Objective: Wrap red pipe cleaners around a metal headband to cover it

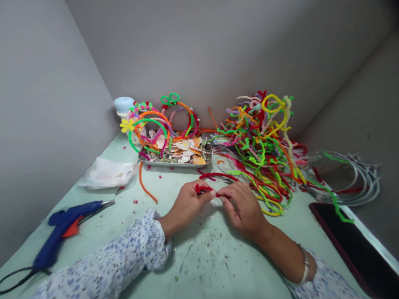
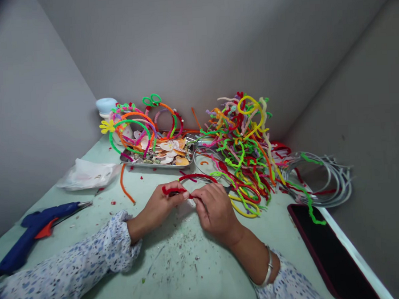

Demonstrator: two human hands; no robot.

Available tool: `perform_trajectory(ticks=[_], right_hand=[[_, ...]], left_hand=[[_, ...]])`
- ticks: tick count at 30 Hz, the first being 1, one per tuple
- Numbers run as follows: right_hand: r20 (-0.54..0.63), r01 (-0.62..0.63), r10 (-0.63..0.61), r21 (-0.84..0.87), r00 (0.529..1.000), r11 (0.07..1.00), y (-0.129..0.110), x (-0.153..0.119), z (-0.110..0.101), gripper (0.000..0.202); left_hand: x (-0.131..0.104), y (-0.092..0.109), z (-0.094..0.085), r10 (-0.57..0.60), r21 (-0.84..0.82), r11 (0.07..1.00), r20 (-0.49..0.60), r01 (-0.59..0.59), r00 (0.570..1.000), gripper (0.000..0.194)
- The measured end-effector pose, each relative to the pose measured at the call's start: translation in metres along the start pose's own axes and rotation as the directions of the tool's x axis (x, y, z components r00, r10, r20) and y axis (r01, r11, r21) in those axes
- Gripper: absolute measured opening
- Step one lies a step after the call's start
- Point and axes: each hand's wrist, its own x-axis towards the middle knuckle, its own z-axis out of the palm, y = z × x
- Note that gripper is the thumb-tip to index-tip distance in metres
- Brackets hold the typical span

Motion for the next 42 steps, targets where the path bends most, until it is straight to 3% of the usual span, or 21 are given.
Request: perform_trajectory(ticks=[10, 22, 29, 33, 35, 39, 42], right_hand=[[-0.041, -0.021, 0.021, 0.010, 0.999, 1.000, 0.0003, -0.0004, 0.0009, 0.012], [0.032, 0.023, -0.023, -0.014, 0.999, 1.000, -0.0017, -0.0020, 0.0030, 0.012], [0.013, 0.006, -0.006, -0.008, 1.000, 1.000, -0.0002, -0.0020, 0.0038, 0.012], [-0.053, -0.057, 0.058, 0.014, 0.997, 0.998, -0.0007, -0.0008, 0.0025, 0.010], [-0.092, -0.093, 0.095, 0.028, 0.991, 0.995, -0.0008, -0.0001, 0.0021, 0.008], [-0.122, -0.151, 0.158, 0.059, 0.980, 0.987, 0.0000, 0.0006, 0.0024, 0.006], [-0.122, -0.160, 0.167, 0.070, 0.978, 0.985, 0.0000, 0.0007, 0.0031, 0.006]], left_hand=[[-0.0019, -0.0017, 0.0060, 0.030, 0.040, 0.999, -0.013, -0.029, 0.999, 0.027], [0.0030, -0.0043, 0.0031, 0.024, 0.243, 0.970, -0.059, -0.009, 0.998, 0.026], [0.0016, -0.0040, 0.0057, -0.015, 0.163, 0.986, -0.055, 0.023, 0.998, 0.027], [-0.0025, -0.0037, 0.0085, 0.089, 0.106, 0.991, -0.069, -0.081, 0.994, 0.024], [-0.0046, -0.0032, 0.0093, 0.171, 0.164, 0.974, -0.098, -0.154, 0.980, 0.019], [-0.0064, -0.0029, 0.0090, 0.372, 0.354, 0.880, -0.099, -0.317, 0.923, 0.007], [-0.0053, -0.0045, 0.0078, 0.456, 0.386, 0.833, -0.075, -0.395, 0.887, 0.007]])
